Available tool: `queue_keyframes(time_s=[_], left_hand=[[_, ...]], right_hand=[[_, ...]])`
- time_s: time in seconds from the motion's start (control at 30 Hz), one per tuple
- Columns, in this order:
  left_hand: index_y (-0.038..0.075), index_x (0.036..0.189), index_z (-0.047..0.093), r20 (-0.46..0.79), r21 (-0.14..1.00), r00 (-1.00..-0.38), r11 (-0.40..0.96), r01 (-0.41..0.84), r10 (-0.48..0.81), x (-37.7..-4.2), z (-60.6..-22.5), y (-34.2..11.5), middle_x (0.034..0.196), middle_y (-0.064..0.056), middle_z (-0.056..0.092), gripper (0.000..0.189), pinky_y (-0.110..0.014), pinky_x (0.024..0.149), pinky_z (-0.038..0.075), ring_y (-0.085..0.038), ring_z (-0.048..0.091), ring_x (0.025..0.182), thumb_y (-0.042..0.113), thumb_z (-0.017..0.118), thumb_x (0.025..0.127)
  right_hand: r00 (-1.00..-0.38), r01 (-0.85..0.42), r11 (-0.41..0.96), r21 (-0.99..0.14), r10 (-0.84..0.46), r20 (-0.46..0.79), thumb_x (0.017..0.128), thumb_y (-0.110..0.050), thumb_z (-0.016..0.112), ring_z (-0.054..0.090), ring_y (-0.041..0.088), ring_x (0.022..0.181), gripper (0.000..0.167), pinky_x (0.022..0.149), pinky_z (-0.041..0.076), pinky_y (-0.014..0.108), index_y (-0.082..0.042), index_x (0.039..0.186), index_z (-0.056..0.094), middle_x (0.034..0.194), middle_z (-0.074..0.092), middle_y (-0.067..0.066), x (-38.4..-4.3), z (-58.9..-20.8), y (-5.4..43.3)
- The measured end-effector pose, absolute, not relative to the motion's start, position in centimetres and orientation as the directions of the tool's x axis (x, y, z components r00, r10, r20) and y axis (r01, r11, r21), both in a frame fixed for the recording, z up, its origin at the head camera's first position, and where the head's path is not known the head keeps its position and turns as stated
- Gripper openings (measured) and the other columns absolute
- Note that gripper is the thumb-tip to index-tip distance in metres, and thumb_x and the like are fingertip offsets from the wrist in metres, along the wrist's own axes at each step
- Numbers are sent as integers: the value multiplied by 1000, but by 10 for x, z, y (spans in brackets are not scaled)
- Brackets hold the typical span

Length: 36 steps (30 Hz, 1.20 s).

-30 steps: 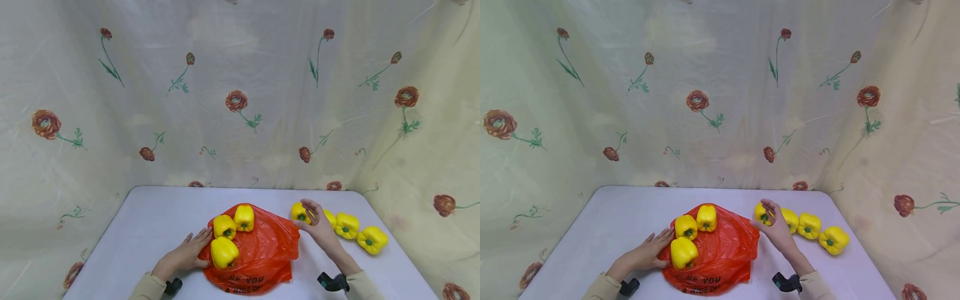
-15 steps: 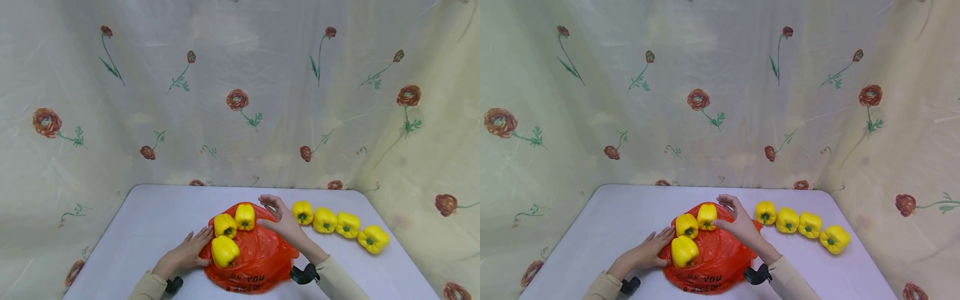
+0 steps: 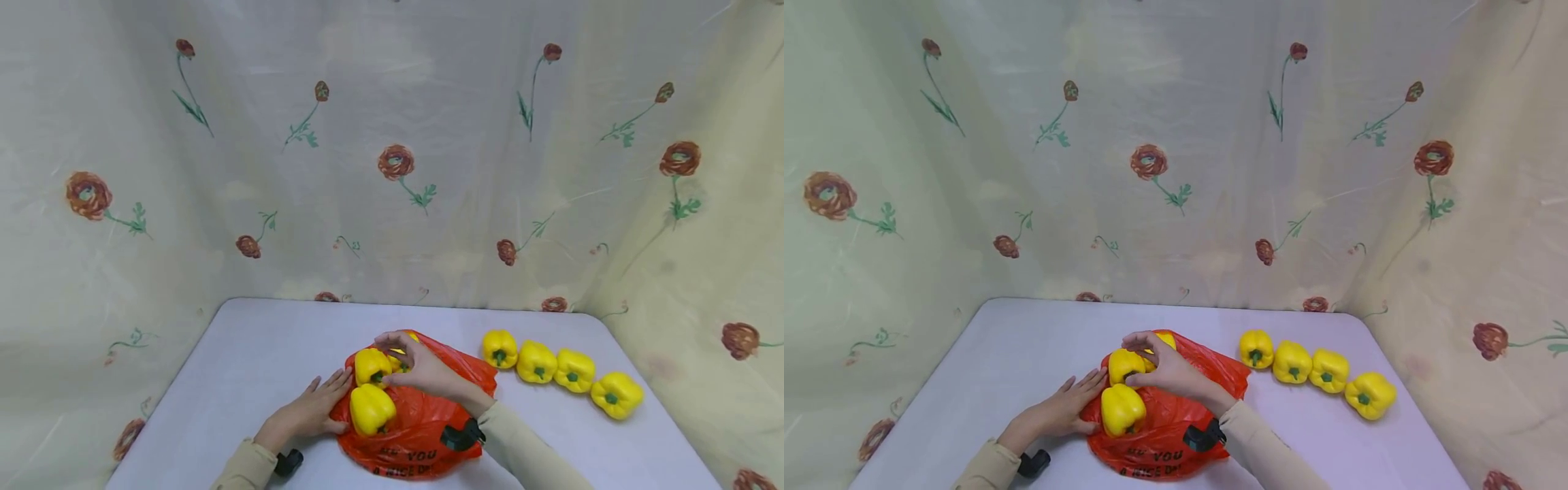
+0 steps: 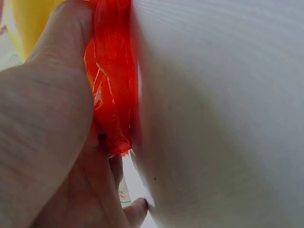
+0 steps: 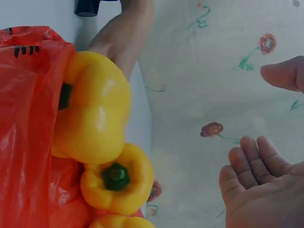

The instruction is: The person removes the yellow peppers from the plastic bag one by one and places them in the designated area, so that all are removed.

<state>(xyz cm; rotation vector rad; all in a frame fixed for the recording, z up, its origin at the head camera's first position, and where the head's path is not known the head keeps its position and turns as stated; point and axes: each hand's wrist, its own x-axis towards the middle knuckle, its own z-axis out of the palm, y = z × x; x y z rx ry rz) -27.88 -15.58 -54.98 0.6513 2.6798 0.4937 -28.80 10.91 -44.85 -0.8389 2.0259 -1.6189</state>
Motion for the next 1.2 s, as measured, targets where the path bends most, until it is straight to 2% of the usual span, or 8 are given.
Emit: queue_keyframes(time_s=[0.07,0.13,0.23,0.37,0.53,0.77,1.07,1.2], left_hand=[[10,154,22,-240,401,-838,836,374,490,-279,-550,-156,163,-5,14,93,-59,119,8,-26,12,151,59,62,85],[10,154,22,-238,398,-838,836,377,491,-280,-550,-156,163,-5,14,94,-59,119,8,-26,12,151,59,62,85],[10,154,22,-233,393,-838,836,382,493,-280,-550,-157,163,-5,15,94,-59,118,8,-26,13,151,59,62,85],[10,154,22,-231,395,-841,837,378,489,-281,-548,-157,163,-5,15,93,-59,119,8,-26,13,151,57,63,85],[10,154,23,-237,395,-841,839,373,486,-281,-547,-156,163,-5,16,93,-59,118,8,-26,13,150,56,65,84],[11,154,22,-253,399,-840,842,362,481,-280,-548,-155,163,-4,15,93,-60,118,7,-26,11,151,56,65,84],[10,154,22,-238,402,-837,834,377,493,-277,-545,-155,163,-5,15,92,-59,118,8,-27,12,151,56,63,85],[11,154,21,-237,393,-836,836,383,495,-277,-546,-157,163,-4,14,93,-59,119,8,-26,12,151,58,62,86]], right_hand=[[-726,-203,174,-964,-687,29,87,-18,71,33,32,142,62,113,29,56,-16,140,38,147,40,10,-288,-450,107],[-719,-215,218,-952,-695,3,86,-23,73,34,29,141,62,113,29,56,-18,138,40,145,42,8,-288,-450,107],[-700,-240,290,-927,-713,-42,86,-20,72,35,28,140,60,114,30,55,-20,137,41,144,44,5,-290,-447,107],[-658,-278,364,-889,-746,-100,85,-20,71,36,29,139,61,113,32,53,-20,138,40,146,42,8,-295,-445,108],[-608,-297,406,-864,-778,-156,84,-21,71,37,31,137,64,112,35,50,-20,140,40,146,41,8,-300,-445,107],[-560,-289,439,-851,-798,-221,85,-20,71,38,32,135,63,111,34,54,-20,141,40,146,41,7,-308,-450,102],[-376,-234,326,-916,-899,-225,89,-11,63,29,34,143,61,117,25,52,-14,144,35,151,32,15,-328,-464,99],[-316,-176,309,-935,-917,-244,90,-7,62,24,33,146,63,118,20,52,-12,146,33,154,30,16,-334,-471,101]])
